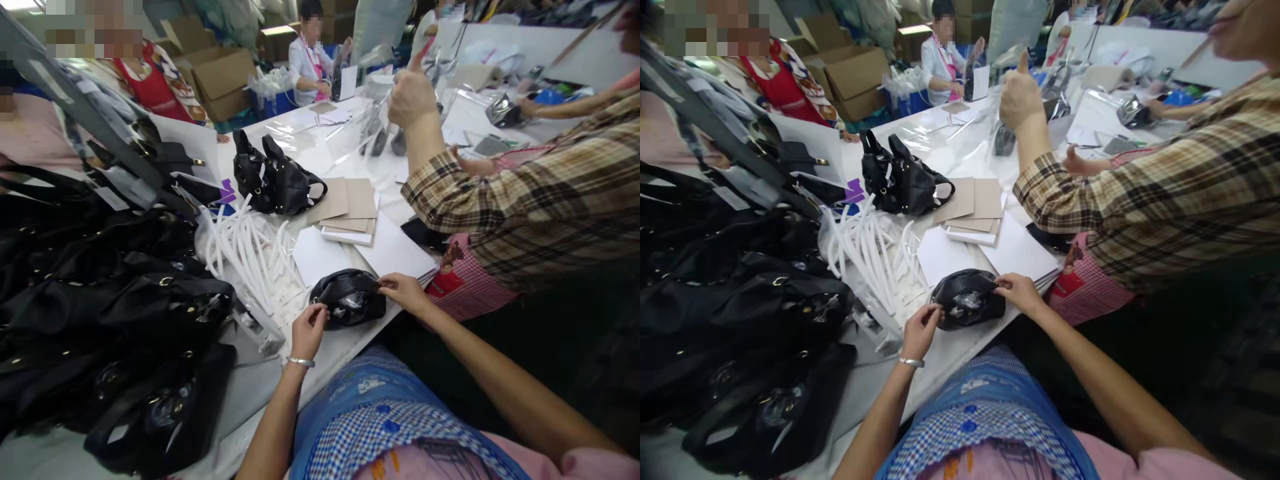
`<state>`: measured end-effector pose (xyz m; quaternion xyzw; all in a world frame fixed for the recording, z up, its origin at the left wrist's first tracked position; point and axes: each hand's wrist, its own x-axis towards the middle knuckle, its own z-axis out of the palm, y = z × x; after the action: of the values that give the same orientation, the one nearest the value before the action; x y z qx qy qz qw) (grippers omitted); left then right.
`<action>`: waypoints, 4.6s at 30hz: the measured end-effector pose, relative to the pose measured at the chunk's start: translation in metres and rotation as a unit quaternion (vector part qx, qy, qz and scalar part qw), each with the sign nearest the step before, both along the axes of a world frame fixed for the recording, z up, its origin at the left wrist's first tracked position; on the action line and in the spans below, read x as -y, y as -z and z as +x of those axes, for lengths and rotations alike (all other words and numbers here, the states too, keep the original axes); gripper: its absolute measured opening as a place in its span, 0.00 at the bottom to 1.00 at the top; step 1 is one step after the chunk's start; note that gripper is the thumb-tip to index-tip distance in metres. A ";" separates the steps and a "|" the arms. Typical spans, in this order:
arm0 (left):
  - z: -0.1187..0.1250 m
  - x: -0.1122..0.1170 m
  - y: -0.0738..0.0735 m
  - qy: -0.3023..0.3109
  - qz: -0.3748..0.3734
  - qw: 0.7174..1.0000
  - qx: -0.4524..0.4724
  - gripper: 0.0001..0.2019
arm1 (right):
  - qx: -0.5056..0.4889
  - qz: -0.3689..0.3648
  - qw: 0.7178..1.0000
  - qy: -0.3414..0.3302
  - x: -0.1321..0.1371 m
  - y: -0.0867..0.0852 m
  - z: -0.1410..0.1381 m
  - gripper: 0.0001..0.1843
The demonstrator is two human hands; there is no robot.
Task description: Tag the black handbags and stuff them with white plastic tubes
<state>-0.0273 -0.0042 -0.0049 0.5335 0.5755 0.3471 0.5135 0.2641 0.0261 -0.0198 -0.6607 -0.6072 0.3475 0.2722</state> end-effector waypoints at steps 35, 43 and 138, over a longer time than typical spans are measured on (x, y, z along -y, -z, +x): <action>0.038 -0.019 -0.113 0.178 -0.109 0.972 0.112 0.21 | 0.135 -0.005 0.982 -0.134 0.018 -0.041 -0.060 0.06; 0.026 -0.043 -0.055 0.039 0.079 0.994 -0.059 0.20 | 0.078 -0.078 0.993 0.035 0.040 0.006 -0.050 0.23; -0.012 0.032 0.005 0.011 -0.028 1.000 -0.002 0.08 | 0.068 0.064 0.986 -0.139 0.054 -0.113 -0.087 0.15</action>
<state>-0.0392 -0.0360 -0.0102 0.5259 0.5801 0.3242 0.5308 0.1775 -0.0275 0.0933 -0.5733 -0.7311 0.2968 0.2207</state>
